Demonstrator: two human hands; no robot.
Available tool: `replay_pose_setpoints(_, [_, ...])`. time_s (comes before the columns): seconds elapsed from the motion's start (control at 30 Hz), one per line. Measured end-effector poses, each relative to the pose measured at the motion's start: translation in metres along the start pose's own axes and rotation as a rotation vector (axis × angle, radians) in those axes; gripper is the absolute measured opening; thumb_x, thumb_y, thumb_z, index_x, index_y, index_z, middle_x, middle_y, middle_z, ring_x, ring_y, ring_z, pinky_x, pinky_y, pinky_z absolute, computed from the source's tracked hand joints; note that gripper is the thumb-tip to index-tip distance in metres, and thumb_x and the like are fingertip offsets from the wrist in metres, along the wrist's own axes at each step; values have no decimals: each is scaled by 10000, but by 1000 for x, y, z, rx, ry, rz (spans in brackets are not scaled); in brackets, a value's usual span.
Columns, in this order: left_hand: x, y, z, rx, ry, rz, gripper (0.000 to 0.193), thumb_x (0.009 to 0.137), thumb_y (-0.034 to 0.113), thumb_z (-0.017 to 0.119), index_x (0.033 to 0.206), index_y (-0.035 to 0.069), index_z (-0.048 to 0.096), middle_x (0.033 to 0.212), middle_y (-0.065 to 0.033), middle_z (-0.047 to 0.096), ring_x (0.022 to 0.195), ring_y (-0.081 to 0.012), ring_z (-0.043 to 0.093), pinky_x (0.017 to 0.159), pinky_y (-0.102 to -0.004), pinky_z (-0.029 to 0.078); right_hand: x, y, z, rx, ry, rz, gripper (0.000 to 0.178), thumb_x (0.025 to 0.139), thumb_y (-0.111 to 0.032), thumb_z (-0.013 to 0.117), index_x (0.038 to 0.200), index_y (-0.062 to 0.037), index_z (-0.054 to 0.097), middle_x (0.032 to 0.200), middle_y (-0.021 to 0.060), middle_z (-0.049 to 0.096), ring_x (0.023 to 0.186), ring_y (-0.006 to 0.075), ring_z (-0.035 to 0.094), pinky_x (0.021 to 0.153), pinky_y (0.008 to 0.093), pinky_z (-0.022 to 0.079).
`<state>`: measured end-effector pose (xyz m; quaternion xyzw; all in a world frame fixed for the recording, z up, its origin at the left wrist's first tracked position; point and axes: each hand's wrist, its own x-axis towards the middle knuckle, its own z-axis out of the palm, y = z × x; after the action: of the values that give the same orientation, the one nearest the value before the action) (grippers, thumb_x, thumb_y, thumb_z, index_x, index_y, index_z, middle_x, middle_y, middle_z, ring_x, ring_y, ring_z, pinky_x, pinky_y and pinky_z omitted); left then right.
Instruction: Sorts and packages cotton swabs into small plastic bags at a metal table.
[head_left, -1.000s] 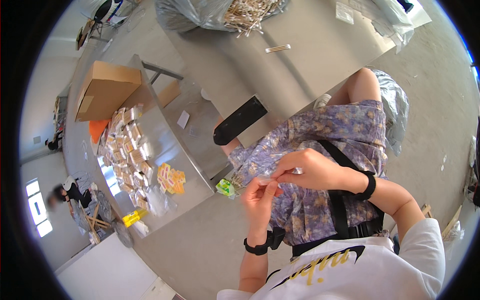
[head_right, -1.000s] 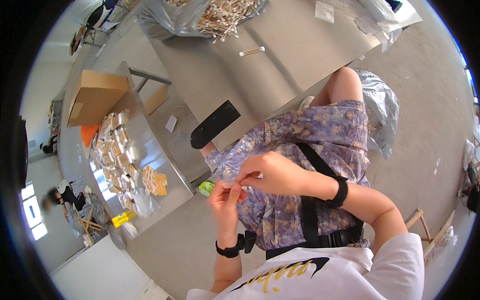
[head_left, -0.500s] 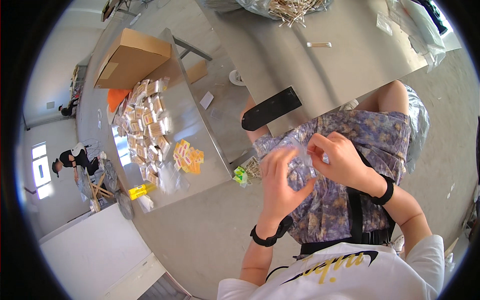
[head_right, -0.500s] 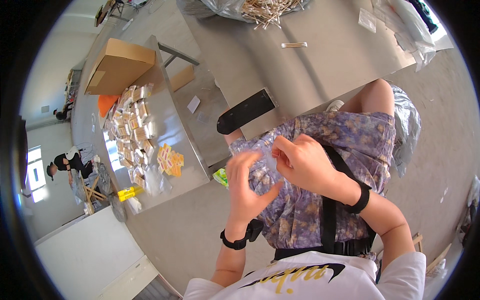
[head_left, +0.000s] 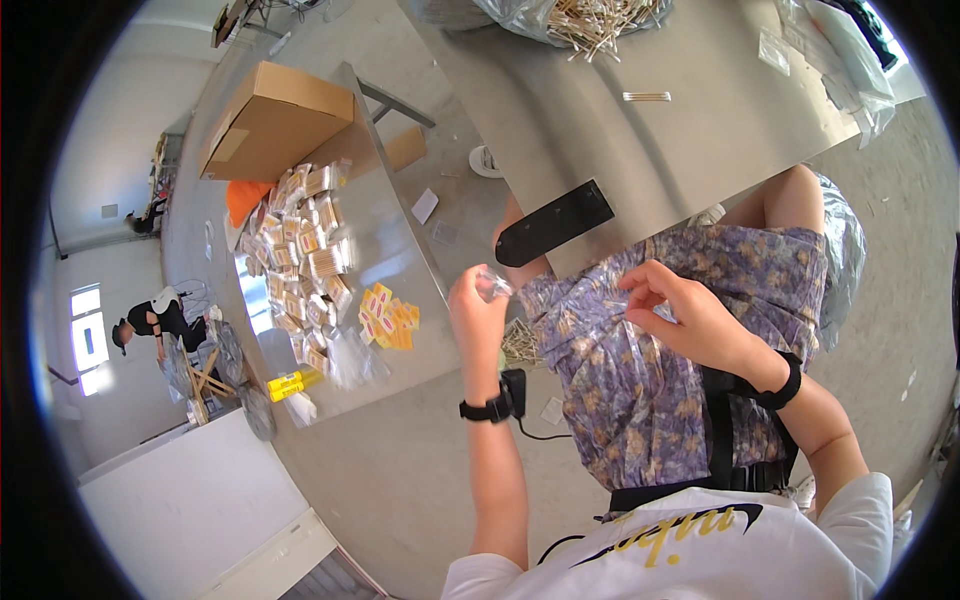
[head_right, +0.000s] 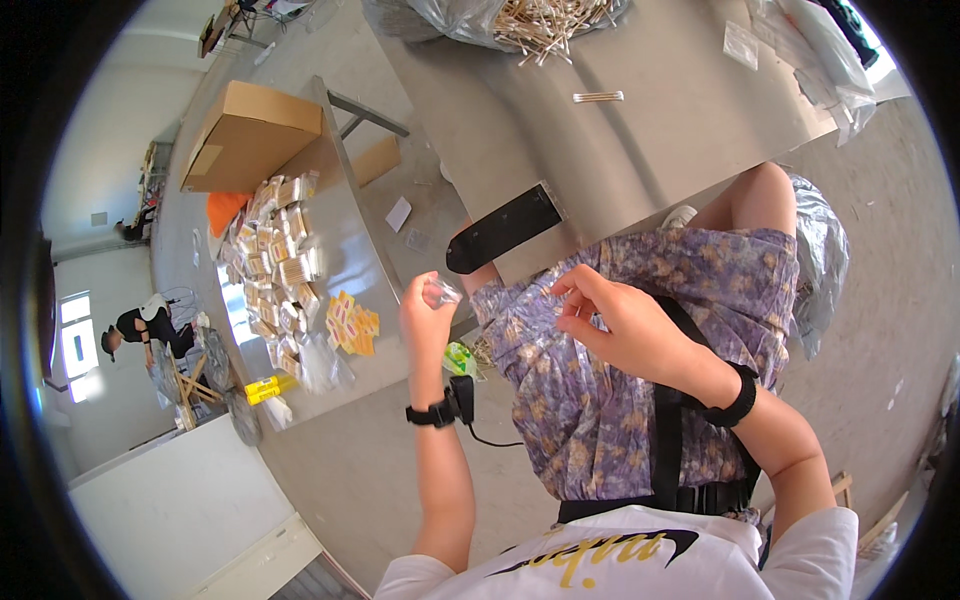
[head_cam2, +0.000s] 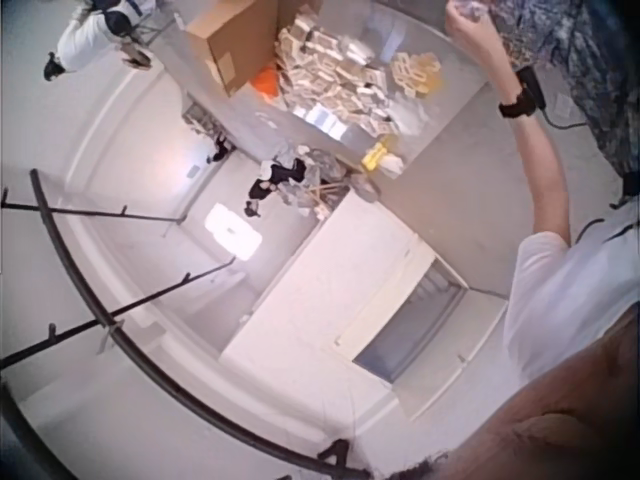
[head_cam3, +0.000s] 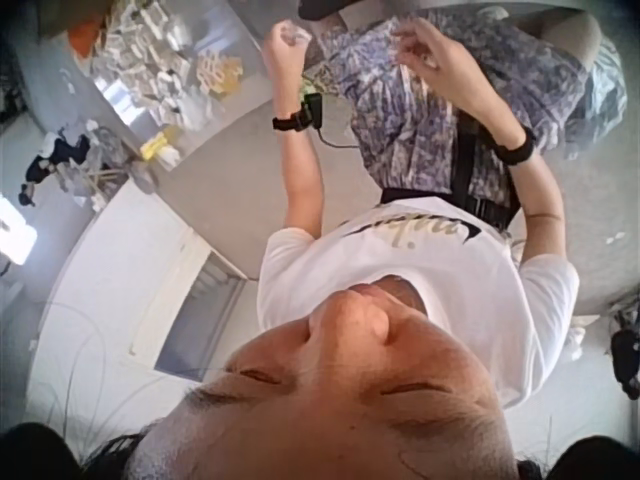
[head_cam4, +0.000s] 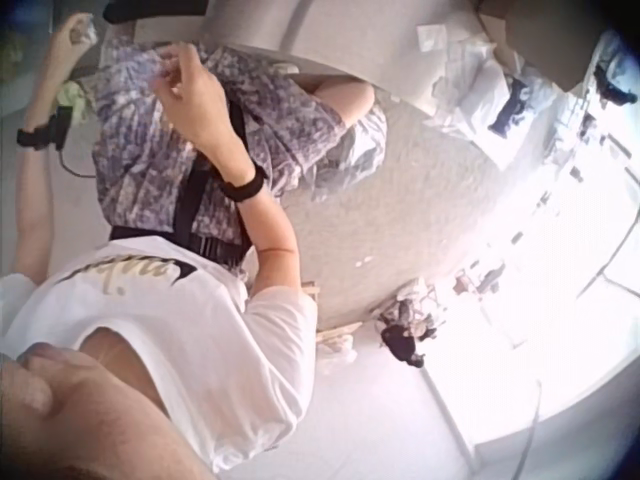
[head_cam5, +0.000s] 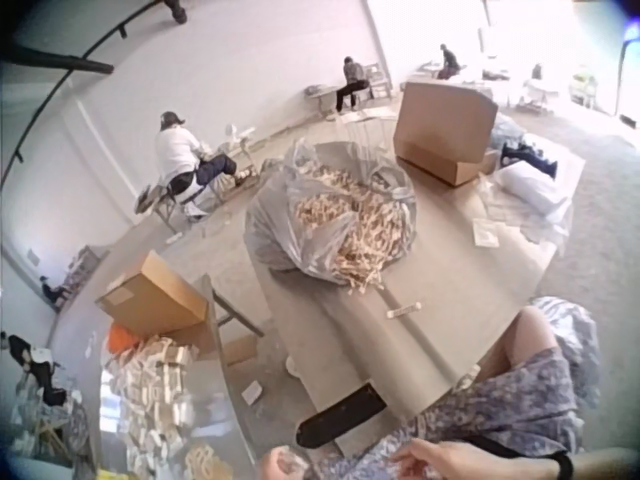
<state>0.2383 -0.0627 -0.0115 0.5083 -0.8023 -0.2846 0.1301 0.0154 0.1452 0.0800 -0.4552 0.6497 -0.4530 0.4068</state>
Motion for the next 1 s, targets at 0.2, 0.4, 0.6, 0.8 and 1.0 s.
replay_pose_setpoints(0.2, [35,-19,26,23,29,211,503,719,54,778,1201,51,632,1090,-136,676,1028,-326,625,921,-422,502,-4,-3,0,15,-7,19,268,924,-84,671,1154,-9,554,861,101,676,817,240,685,737,344,536])
replay_pose_setpoints(0.4, [45,22,25,221,-117,373,660,676,109,812,1289,25,584,1123,-150,627,1131,-340,571,1011,-427,453,-9,-12,-8,-17,-9,25,266,929,-72,652,1165,-6,549,878,104,680,832,241,691,752,348,543])
replay_pose_setpoints(0.6, [49,20,15,194,-105,519,819,645,128,829,1393,6,520,1161,-151,580,1149,-349,540,1013,-442,446,-15,-20,-21,-36,43,-19,279,936,-68,643,1186,-3,539,929,113,688,861,255,697,777,350,549])
replay_pose_setpoints(0.8, [63,47,12,165,-213,580,770,637,156,832,1346,-5,579,1110,-121,587,1097,-320,557,978,-420,467,-18,-16,-56,22,135,35,311,958,-43,634,1247,7,532,974,109,690,905,210,684,829,335,531])
replay_pose_setpoints(1.0, [63,65,21,193,-270,605,803,645,235,864,1347,-23,570,1079,-125,562,1061,-317,545,952,-423,472,3,-9,-89,90,194,45,300,943,-50,627,1222,0,526,945,108,680,899,208,682,828,336,543])
